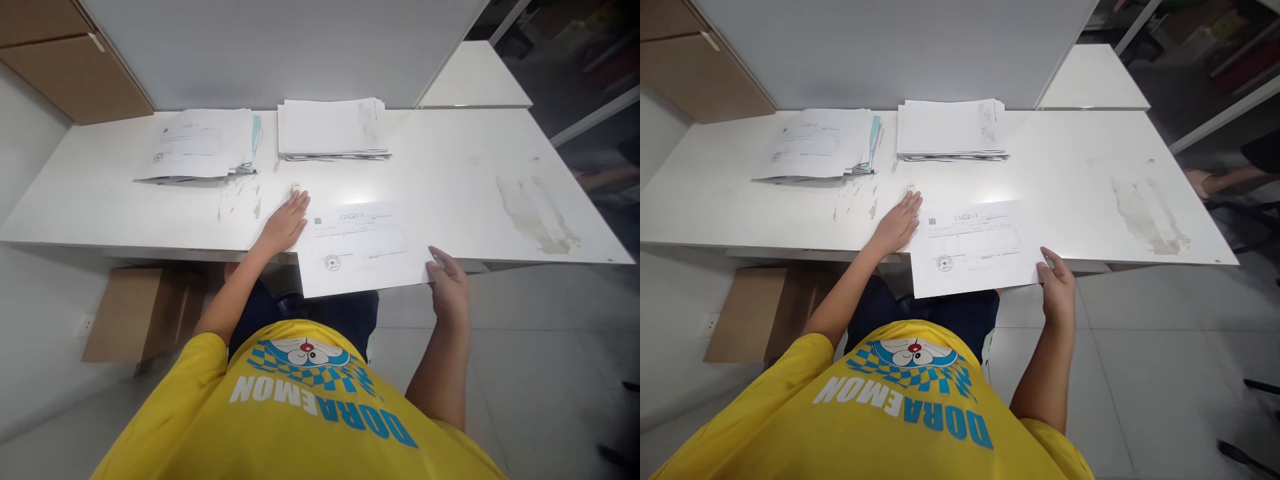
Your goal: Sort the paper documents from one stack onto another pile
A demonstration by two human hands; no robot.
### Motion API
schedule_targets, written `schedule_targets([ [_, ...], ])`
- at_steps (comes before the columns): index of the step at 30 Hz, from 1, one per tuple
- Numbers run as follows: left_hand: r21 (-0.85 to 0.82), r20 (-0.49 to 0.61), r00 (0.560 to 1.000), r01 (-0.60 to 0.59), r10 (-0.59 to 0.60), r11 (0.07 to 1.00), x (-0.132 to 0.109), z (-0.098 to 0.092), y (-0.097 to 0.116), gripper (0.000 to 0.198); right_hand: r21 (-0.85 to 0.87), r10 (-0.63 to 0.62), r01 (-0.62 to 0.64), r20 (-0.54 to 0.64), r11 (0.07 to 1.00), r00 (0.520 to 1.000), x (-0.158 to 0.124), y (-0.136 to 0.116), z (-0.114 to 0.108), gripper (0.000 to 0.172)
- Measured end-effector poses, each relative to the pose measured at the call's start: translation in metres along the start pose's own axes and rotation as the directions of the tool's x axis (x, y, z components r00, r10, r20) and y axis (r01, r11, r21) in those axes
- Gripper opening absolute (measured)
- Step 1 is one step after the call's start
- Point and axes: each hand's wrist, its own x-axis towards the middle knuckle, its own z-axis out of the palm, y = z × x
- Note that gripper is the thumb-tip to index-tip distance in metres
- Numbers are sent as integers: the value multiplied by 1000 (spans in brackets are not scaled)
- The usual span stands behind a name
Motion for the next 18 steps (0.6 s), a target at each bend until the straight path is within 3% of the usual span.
schedule_targets([
  [4, -21, 43, 999, -22, 22, 1000, -2, 4, -2, 60, 13, -4, 4, 3, 1000, 1000, -2, 0, 3, 55],
  [10, 72, 68, 997, 35, -39, 997, -5, 8, 8, 65, -6, -30, 29, -37, 1000, 999, 3, 3, 9, 56],
  [13, 110, 12, 999, 37, -39, 993, -9, 8, 11, 69, -213, -126, 100, -113, 972, 986, 2, -1, 16, 57],
  [18, 183, -73, 996, 63, -50, 981, -17, 7, 13, 70, -563, -313, 205, -103, 801, 944, 3, -27, 23, 59],
])
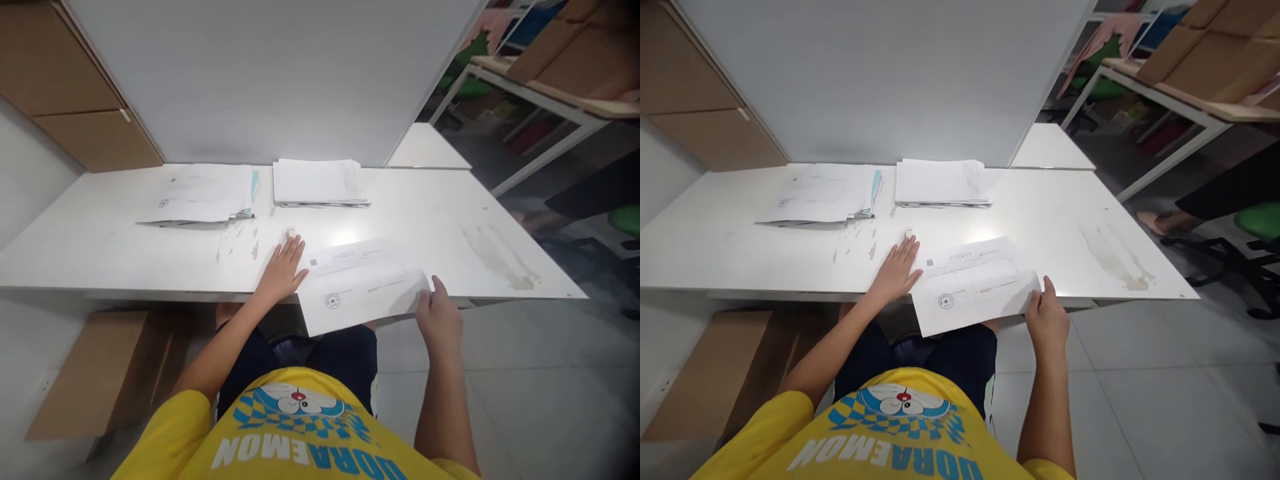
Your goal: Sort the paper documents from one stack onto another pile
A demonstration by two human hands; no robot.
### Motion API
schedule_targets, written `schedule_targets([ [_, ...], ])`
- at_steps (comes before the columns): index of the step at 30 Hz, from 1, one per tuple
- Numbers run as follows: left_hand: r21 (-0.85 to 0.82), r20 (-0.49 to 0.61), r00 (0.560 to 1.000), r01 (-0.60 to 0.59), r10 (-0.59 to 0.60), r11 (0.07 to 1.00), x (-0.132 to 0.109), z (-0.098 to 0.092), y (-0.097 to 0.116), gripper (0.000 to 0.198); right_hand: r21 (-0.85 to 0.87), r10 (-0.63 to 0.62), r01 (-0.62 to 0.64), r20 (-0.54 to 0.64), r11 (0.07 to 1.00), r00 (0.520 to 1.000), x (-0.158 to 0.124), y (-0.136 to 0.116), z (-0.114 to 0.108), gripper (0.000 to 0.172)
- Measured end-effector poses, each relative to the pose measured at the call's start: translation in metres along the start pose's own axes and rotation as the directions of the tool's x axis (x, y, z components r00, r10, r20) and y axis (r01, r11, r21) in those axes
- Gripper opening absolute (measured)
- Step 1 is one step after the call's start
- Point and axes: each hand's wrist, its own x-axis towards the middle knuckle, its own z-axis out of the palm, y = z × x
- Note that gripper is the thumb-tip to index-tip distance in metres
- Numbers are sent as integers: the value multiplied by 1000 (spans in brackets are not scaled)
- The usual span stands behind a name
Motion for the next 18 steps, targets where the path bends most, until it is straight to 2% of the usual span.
schedule_targets([
  [2, 31, -46, 999, 11, -10, 999, -3, -1, 0, 73, -59, -33, 30, -46, 998, 998, 11, -14, -8, 56],
  [5, 44, -107, 994, 9, -4, 999, -5, -2, 1, 76, 3, -112, 116, -235, 993, 966, 34, -38, -21, 49],
  [8, 16, -153, 988, 35, -32, 999, -7, -1, 1, 77, 159, -203, 299, -441, 941, 874, 65, -68, -21, 38],
  [10, 4, -162, 985, 54, -53, 999, -8, 0, 0, 78, 287, -197, 408, -555, 867, 809, 92, -90, -9, 32],
  [11, 3, -157, 986, 59, -58, 998, -9, 1, 0, 77, 367, -169, 444, -585, 817, 793, 108, -102, 0, 31],
  [12, 4, -148, 987, 64, -63, 998, -9, 1, 0, 77, 452, -131, 459, -588, 765, 798, 124, -114, 11, 32],
  [14, 2, -131, 988, 80, -79, 997, -10, 2, -1, 76, 598, -70, 425, -523, 679, 849, 156, -138, 37, 34],
  [16, -8, -128, 986, 103, -103, 995, -10, 3, -1, 74, 650, -54, 376, -458, 660, 887, 180, -164, 63, 35],
  [18, -16, -128, 984, 125, -126, 992, -11, 3, -1, 73, 626, -127, 409, -445, 664, 887, 189, -194, 82, 32],
])
